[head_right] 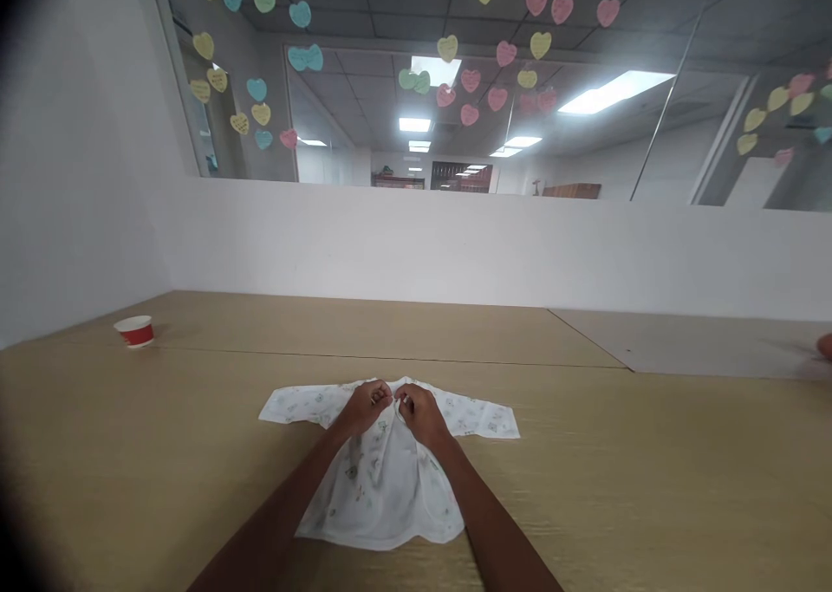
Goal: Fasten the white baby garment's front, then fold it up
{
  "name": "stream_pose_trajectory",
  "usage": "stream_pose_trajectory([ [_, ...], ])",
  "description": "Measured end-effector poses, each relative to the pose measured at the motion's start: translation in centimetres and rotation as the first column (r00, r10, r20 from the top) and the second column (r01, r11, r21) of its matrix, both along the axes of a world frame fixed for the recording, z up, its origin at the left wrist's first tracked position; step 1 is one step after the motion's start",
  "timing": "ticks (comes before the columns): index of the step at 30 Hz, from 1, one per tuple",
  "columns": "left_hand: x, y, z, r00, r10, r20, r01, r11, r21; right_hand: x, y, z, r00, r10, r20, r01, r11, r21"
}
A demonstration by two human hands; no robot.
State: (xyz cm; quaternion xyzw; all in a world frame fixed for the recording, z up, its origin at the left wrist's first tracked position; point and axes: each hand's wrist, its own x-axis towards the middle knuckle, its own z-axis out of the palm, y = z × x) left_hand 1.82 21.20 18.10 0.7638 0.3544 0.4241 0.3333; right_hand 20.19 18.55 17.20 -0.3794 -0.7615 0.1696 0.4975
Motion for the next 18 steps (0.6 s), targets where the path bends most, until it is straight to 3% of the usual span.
stream_pose_trajectory([
  [7,0.23,0.07,-0.27,0.999,0.023,0.03,-0.022,0.999,-0.039,-0.14,-0.05,-0.04,0.999,0.006,-0.045,-0.007,1.0,-0.027],
  [13,0.28,0.08,-0.42,1.0,-0.002,0.019,0.003,0.998,-0.057,-0.18,0.27,-0.23,0.986,0.018,-0.164,-0.048,0.982,-0.183],
  [18,0.08,-0.08,-0.34,0.995,-0.067,0.077,0.072,0.995,-0.072,-0.05,0.17,0.27,0.99,0.002,-0.142,-0.038,0.967,-0.252],
])
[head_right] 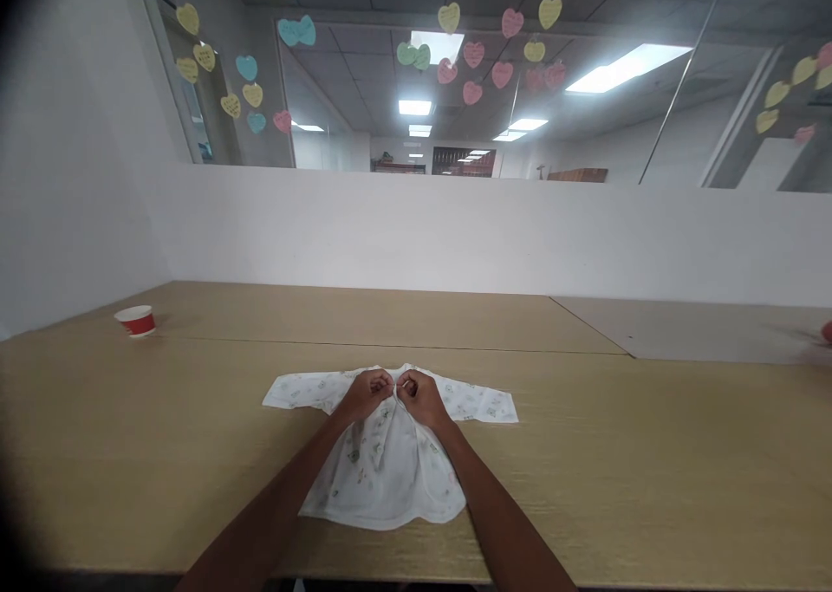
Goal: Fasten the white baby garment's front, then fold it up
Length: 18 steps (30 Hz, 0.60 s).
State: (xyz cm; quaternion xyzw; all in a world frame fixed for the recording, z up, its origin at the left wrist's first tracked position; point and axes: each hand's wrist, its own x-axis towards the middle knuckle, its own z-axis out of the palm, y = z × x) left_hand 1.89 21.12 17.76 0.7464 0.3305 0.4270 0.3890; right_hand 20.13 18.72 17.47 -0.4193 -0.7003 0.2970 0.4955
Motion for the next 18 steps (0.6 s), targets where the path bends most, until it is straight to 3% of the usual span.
stream_pose_trajectory([
  [9,0.29,0.0,-0.04,0.999,0.031,-0.008,-0.031,0.999,-0.032,0.14,0.08,0.42,0.999,-0.012,0.047,0.012,1.0,-0.01],
  [18,0.22,-0.06,-0.31,0.991,0.086,-0.101,-0.078,0.994,0.075,-0.1,-0.02,0.4,0.997,0.023,0.069,-0.022,1.0,-0.019],
])
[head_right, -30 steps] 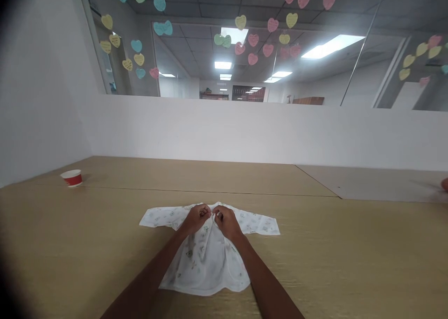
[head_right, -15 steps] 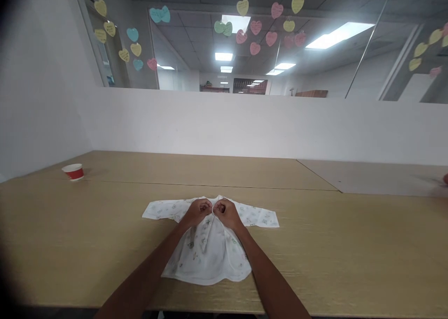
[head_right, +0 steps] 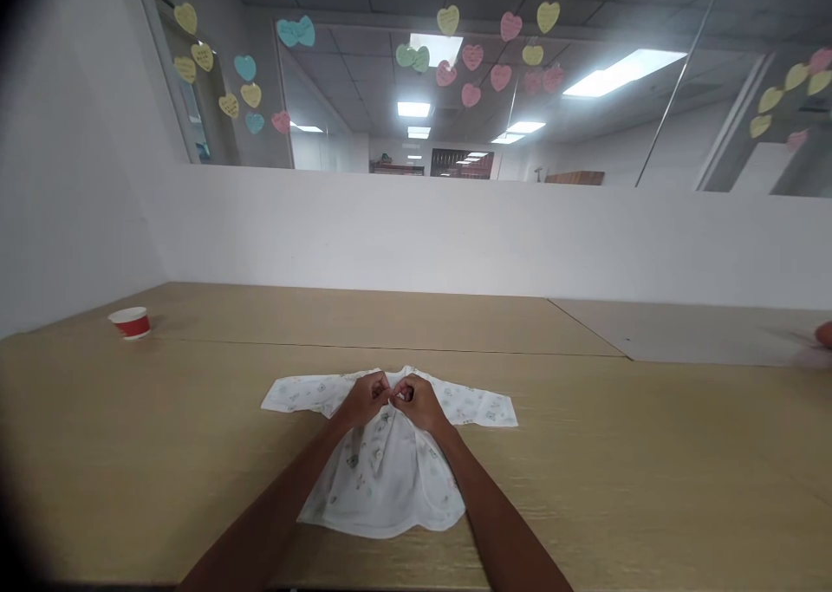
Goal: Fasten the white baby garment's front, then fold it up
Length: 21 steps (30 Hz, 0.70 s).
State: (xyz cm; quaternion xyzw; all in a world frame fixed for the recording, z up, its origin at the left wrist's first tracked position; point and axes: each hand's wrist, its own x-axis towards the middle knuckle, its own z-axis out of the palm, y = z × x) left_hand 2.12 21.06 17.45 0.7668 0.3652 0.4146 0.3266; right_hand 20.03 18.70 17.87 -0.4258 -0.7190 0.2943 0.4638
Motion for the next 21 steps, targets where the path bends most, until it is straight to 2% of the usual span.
stream_pose_trajectory([
  [5,-0.01,0.09,-0.29,1.0,-0.006,0.001,0.006,0.998,0.066,0.02,0.26,-0.26,0.999,-0.035,0.008,0.035,0.999,0.038],
  [13,0.25,0.06,-0.33,0.999,0.023,0.049,-0.028,0.995,0.092,0.26,0.33,-0.2,0.998,0.035,-0.043,-0.034,0.999,0.016],
  [17,0.38,0.26,-0.44,0.992,0.008,0.123,-0.014,0.999,0.046,0.01,0.16,-0.43,0.998,0.024,-0.053,-0.022,0.999,0.037],
  [21,0.53,-0.01,-0.18,0.982,0.031,0.189,-0.022,0.998,-0.052,-0.22,-0.03,-0.62,1.0,-0.025,0.0,0.025,0.984,0.177],
])
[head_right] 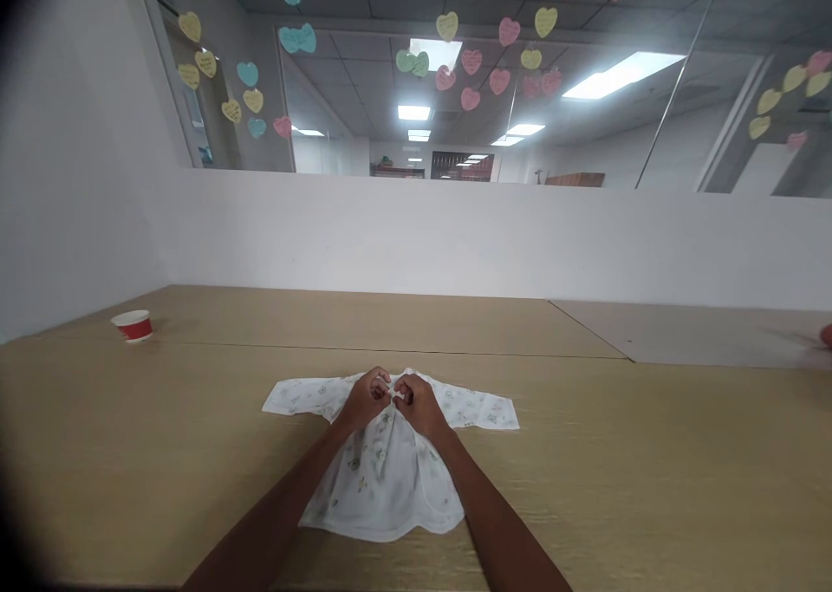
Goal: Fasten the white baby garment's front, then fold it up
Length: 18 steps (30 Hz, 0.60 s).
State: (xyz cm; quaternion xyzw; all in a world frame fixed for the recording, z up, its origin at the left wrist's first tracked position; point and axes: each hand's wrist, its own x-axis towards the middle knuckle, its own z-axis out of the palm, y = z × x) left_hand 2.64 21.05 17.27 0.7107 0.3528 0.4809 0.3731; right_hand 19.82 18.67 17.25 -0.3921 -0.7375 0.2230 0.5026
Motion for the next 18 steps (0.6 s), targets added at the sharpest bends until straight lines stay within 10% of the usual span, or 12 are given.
stream_pose_trajectory([
  [9,0.3,-0.2,0.0,1.0,-0.017,-0.012,0.017,0.999,0.028,0.6,0.6,-0.1,0.996,-0.017,0.084,0.013,0.999,0.04],
  [18,-1.2,0.2,0.9,0.92,0.106,-0.376,-0.045,0.985,0.168,1.9,0.0,1.4,0.995,-0.023,0.097,0.033,0.995,-0.099],
])
